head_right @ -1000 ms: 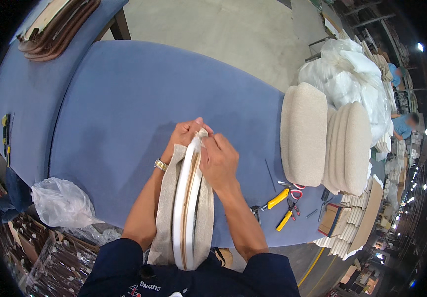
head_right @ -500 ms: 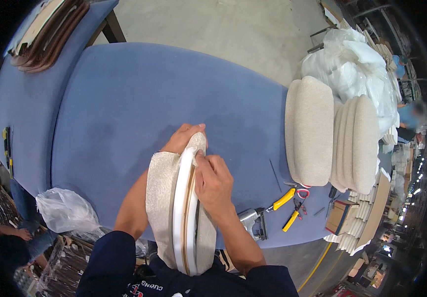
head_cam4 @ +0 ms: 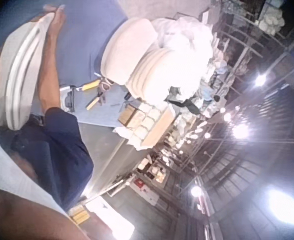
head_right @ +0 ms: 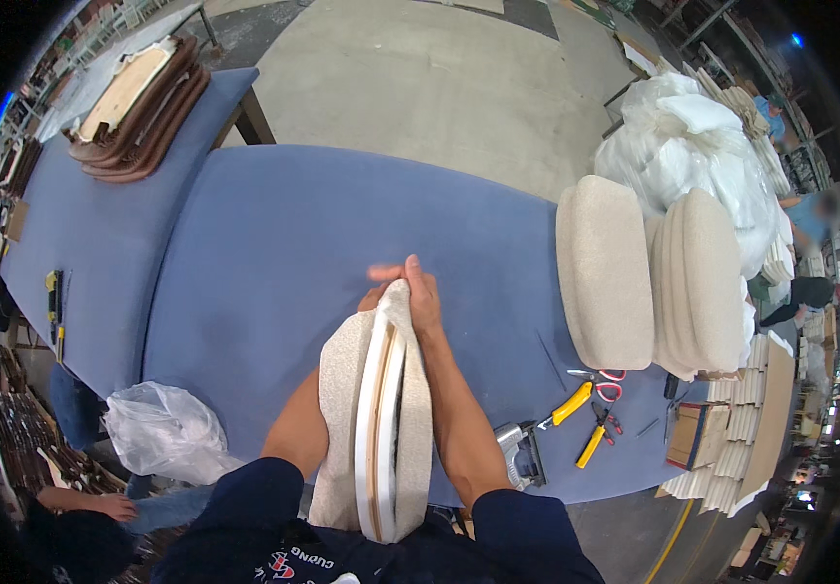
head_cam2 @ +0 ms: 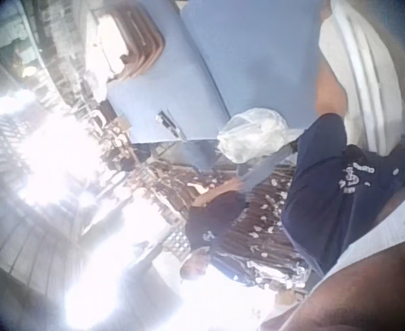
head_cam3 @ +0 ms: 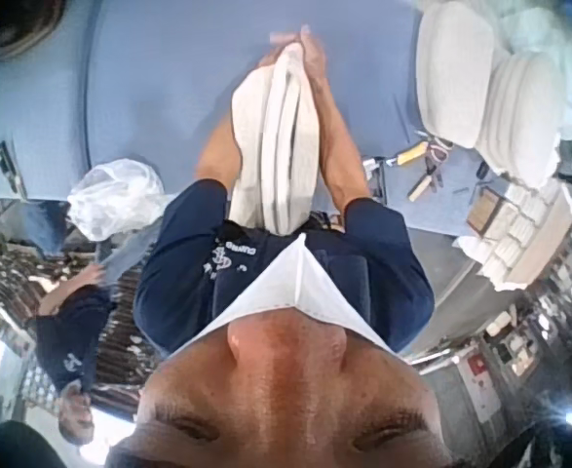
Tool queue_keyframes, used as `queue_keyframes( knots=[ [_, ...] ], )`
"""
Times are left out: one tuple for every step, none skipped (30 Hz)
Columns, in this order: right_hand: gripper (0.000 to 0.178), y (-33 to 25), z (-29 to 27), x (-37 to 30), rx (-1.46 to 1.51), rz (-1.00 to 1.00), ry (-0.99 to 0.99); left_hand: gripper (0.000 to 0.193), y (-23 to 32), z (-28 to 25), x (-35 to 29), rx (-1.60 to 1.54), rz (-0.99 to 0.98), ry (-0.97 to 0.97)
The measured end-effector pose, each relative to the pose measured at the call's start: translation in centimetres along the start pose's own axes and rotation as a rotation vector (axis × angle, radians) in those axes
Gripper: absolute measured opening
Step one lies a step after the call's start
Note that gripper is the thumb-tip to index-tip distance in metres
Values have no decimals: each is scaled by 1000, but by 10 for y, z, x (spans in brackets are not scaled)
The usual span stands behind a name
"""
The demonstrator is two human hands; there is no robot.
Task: The person assembles cushion covers by stapling fabric edges, trimming excess material, and folding the covers over foam inserts. They handle multiple cushion covers and foam pieces, using a staple gun and utility knife to complete the assembly.
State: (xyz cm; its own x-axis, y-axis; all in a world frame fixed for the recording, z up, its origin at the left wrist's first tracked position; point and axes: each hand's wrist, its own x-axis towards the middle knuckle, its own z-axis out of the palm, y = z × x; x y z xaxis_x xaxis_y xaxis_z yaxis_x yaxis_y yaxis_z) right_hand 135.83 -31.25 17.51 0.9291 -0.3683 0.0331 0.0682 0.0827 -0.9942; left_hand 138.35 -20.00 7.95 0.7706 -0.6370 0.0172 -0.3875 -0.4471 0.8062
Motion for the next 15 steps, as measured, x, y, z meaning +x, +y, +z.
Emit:
queue_keyframes(
  knots=[
    [66, -1, 0, -4, 18, 127, -182, 48, 1, -6, -6, 6, -23, -43],
    [68, -2, 2, -2, 32, 161, -194, 48, 3, -13, -10, -16, -49, -48],
    [71, -6, 5, -2, 52, 204, -200, 49, 2, -13, -16, -47, -85, -36],
    [73, -9, 8, -2, 72, 245, -207, 49, 3, -13, -27, -99, -126, -10],
    [74, -12, 9, -1, 69, 255, -244, 49, 5, -13, -45, -169, -179, 42],
    [75, -12, 10, -3, 67, 270, -270, 49, 4, -11, -64, -250, -235, 97],
    [76, -10, 7, -2, 64, 283, -290, 49, 4, -6, -82, -348, -299, 155],
    [76, -7, -5, -5, 43, 300, -275, 50, 6, 9, -100, -466, -361, 188],
    [77, -2, 1, -3, 59, 309, -308, 50, 3, 8, -125, -560, -444, 267],
    [77, 4, 2, -1, 65, 317, -326, 50, 1, 10, -147, -661, -513, 334],
    [77, 13, 6, 5, 88, 320, -311, 51, 1, 15, -164, -772, -568, 400],
    [77, 28, -2, 6, 98, 339, -271, 51, 1, 24, -177, -894, -619, 437],
    [77, 44, 2, -4, 127, 375, -254, 52, -2, 22, -191, -992, -659, 475],
    [75, 51, 4, -4, 116, 379, -215, 52, -6, 12, -191, -1084, -665, 505],
    [74, 59, 5, -6, 105, 386, -176, 52, -12, -4, -194, -1142, -666, 501]
  ],
)
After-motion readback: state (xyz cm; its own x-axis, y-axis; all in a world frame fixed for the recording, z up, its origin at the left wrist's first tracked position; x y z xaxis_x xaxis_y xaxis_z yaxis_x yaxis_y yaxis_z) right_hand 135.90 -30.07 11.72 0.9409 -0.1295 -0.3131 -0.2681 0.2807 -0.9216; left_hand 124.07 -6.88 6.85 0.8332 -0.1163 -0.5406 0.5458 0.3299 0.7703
